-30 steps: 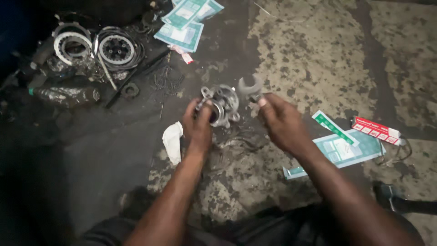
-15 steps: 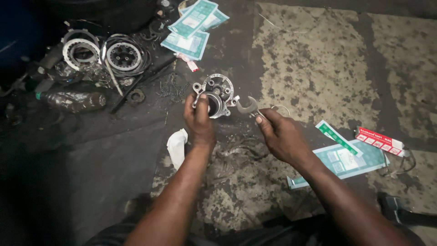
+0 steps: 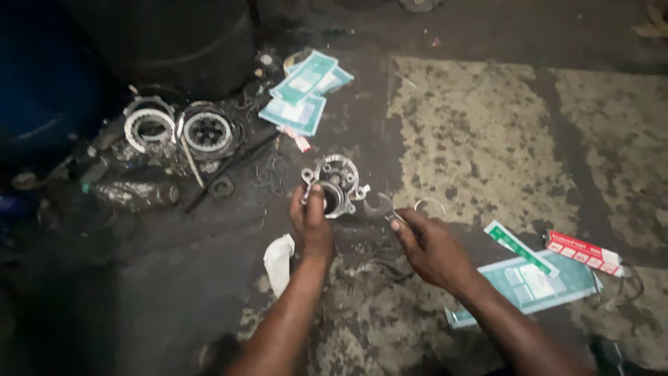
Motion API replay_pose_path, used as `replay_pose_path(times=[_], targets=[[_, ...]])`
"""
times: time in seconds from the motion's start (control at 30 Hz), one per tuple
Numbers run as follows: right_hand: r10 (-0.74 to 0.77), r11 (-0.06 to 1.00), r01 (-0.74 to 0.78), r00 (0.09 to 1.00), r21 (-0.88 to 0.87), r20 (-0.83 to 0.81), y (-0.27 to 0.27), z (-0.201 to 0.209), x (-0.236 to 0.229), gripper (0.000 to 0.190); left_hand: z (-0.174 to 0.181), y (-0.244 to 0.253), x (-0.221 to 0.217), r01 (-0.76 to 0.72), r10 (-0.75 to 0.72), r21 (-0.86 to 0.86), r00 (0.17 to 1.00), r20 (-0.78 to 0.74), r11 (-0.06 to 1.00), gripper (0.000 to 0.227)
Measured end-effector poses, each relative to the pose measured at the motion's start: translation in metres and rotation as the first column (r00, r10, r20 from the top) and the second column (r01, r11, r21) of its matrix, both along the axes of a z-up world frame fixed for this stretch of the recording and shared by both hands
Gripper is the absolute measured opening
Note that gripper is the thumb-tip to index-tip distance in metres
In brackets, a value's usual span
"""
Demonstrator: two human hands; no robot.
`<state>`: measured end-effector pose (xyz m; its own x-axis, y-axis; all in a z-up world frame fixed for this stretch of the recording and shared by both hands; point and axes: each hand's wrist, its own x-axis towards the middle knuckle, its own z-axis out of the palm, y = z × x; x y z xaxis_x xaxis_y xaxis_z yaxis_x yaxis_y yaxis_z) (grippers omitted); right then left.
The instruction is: The person is repairing a mechanical part, possibly a cylinder head, using a wrench and a hammer. They are seen tightening bolts and adjusting components of the part.
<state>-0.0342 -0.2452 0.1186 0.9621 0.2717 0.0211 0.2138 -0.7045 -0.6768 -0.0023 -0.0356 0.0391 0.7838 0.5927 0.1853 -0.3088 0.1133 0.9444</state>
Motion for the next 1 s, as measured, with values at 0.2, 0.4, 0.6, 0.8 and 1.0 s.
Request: replay_pose_path(times=[0.2, 0.4, 0.6, 0.8, 1.0], targets=[[0.007, 1.000, -0.007, 1.000, -0.030, 0.001, 0.002, 0.003, 0.001, 0.034, -0.018, -0.001, 0.004, 0.011, -0.021, -0.134, 0.997, -0.072, 0.991, 0.041], [-0.062, 0.992, 0.039, 0.980, -0.122, -0.191, 0.006, 0.013, 0.002, 0.037, -0.078, 0.001, 0.025, 0.010, -0.036, -0.108, 0.968, -0.247, 0.994, 0.041], [-0.074, 0.997, 0.073, 0.983, -0.012, -0.170, 0.000, -0.009, 0.009, 0.037, -0.091, -0.010, 0.030, 0.065, -0.193, -0.322, 0.904, -0.383, 0.945, 0.045], [-0.061, 0.993, 0.071, 0.992, 0.093, -0.106, -0.005, -0.036, 0.014, 0.040, -0.078, -0.018, 0.019, 0.123, -0.218, -0.234, 0.870, -0.443, 0.965, 0.059], [0.012, 1.000, -0.011, 1.000, 0.021, -0.019, -0.010, -0.047, 0.017, 0.050, -0.079, -0.014, 0.033, 0.078, -0.061, 0.000, 0.776, -0.628, 0.997, 0.070]])
